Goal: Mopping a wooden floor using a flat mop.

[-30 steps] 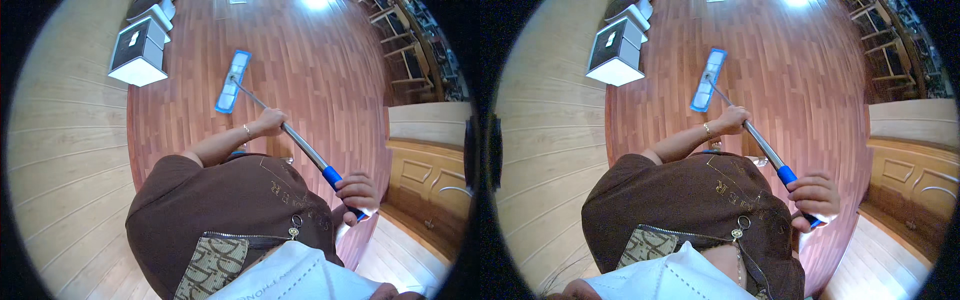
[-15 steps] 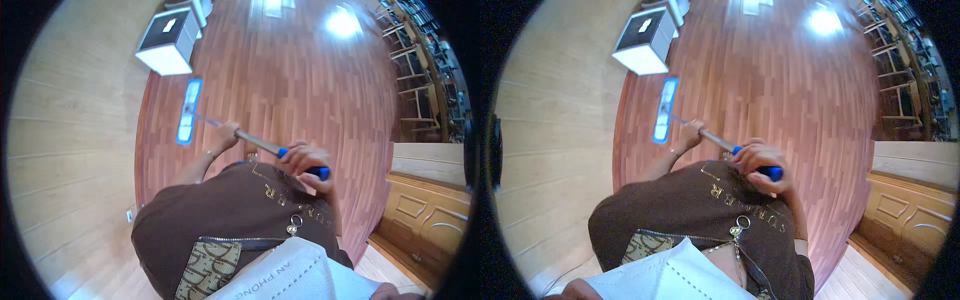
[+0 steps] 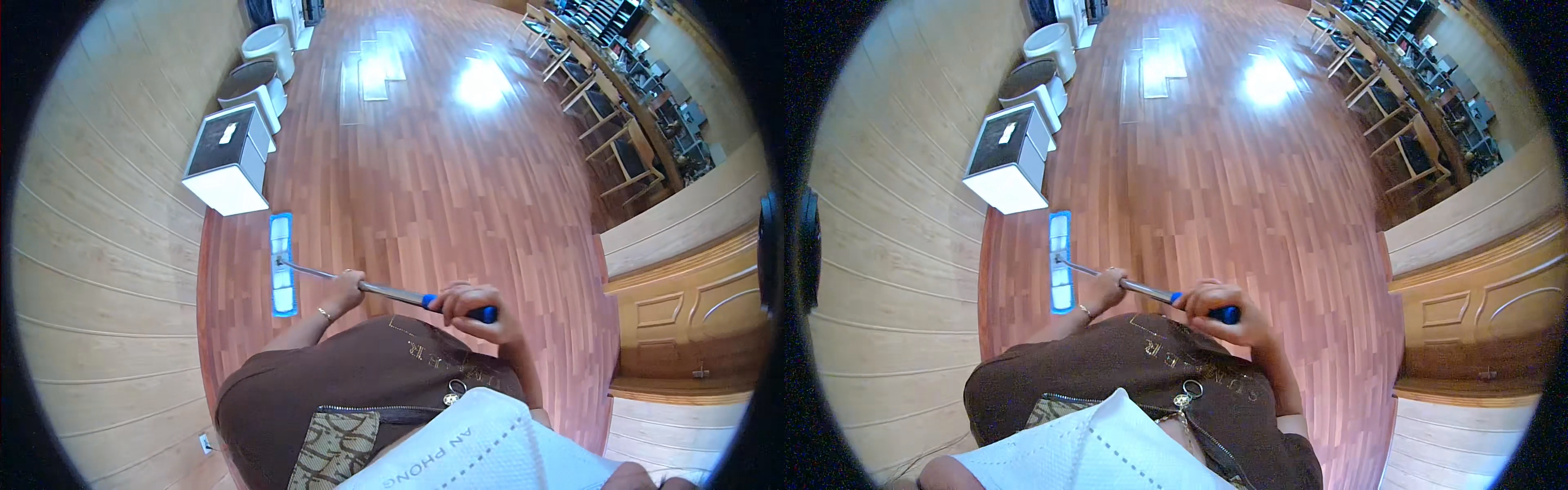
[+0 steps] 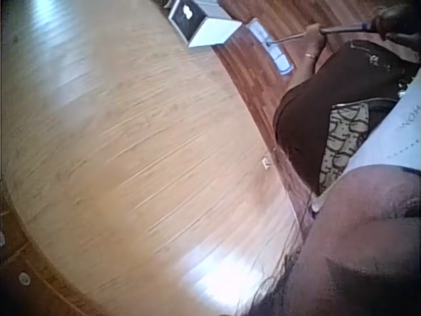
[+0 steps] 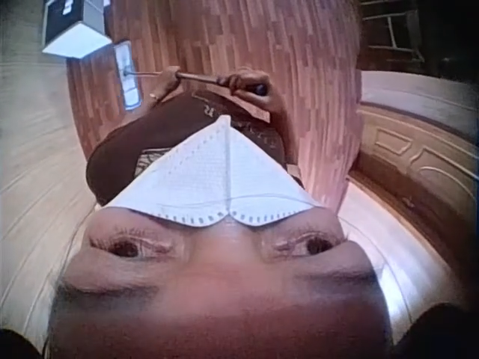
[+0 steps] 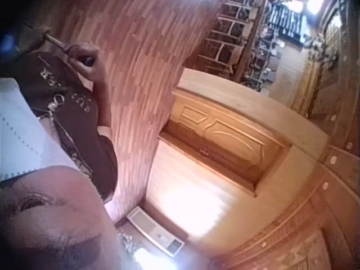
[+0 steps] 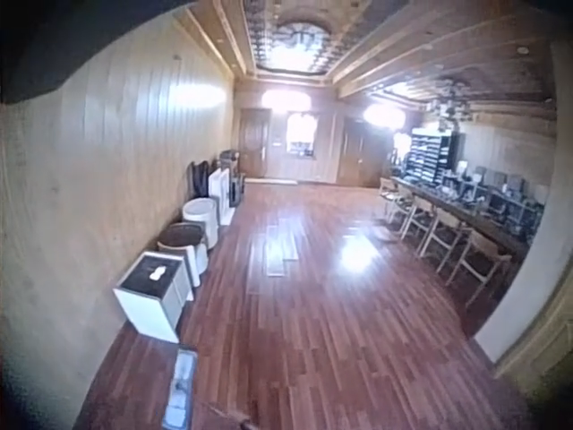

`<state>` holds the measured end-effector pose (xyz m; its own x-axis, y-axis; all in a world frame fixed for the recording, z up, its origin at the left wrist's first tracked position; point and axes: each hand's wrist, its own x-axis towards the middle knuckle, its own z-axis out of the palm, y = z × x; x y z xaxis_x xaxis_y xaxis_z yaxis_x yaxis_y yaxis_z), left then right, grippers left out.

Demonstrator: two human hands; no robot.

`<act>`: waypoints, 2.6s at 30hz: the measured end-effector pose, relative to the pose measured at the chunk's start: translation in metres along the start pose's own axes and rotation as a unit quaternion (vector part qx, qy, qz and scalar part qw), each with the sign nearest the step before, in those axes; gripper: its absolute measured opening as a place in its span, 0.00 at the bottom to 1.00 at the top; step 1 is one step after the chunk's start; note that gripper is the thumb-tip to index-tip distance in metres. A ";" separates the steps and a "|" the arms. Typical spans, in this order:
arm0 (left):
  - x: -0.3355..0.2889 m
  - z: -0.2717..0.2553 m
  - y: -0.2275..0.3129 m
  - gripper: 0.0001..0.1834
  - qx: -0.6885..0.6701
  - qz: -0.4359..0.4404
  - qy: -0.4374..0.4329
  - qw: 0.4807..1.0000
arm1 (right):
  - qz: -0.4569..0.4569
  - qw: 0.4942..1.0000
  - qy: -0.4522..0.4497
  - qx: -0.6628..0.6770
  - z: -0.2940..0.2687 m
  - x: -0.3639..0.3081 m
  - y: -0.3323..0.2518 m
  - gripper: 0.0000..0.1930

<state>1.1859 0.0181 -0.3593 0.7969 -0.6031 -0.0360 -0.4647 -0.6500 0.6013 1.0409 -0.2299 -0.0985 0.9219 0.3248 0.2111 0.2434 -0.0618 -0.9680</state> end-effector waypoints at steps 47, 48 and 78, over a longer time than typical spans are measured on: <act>-0.109 -0.166 0.294 0.17 -0.226 0.514 0.058 0.825 | 0.074 0.930 0.061 -0.355 -0.002 -0.058 0.231 0.04; -0.108 -0.157 0.305 0.17 -0.233 0.501 0.059 0.831 | 0.079 0.928 0.073 -0.358 -0.013 -0.068 0.229 0.05; -0.036 0.045 0.539 0.18 -0.313 0.598 -0.495 0.547 | 0.250 0.500 0.739 -0.375 0.004 -0.477 0.168 0.11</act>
<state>0.8893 -0.3315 -0.0698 -0.6763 -0.5807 0.4533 0.0442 0.5822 0.8118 0.6409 -0.3917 -0.3620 0.0044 -0.9268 0.3757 -0.5954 -0.3043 -0.7436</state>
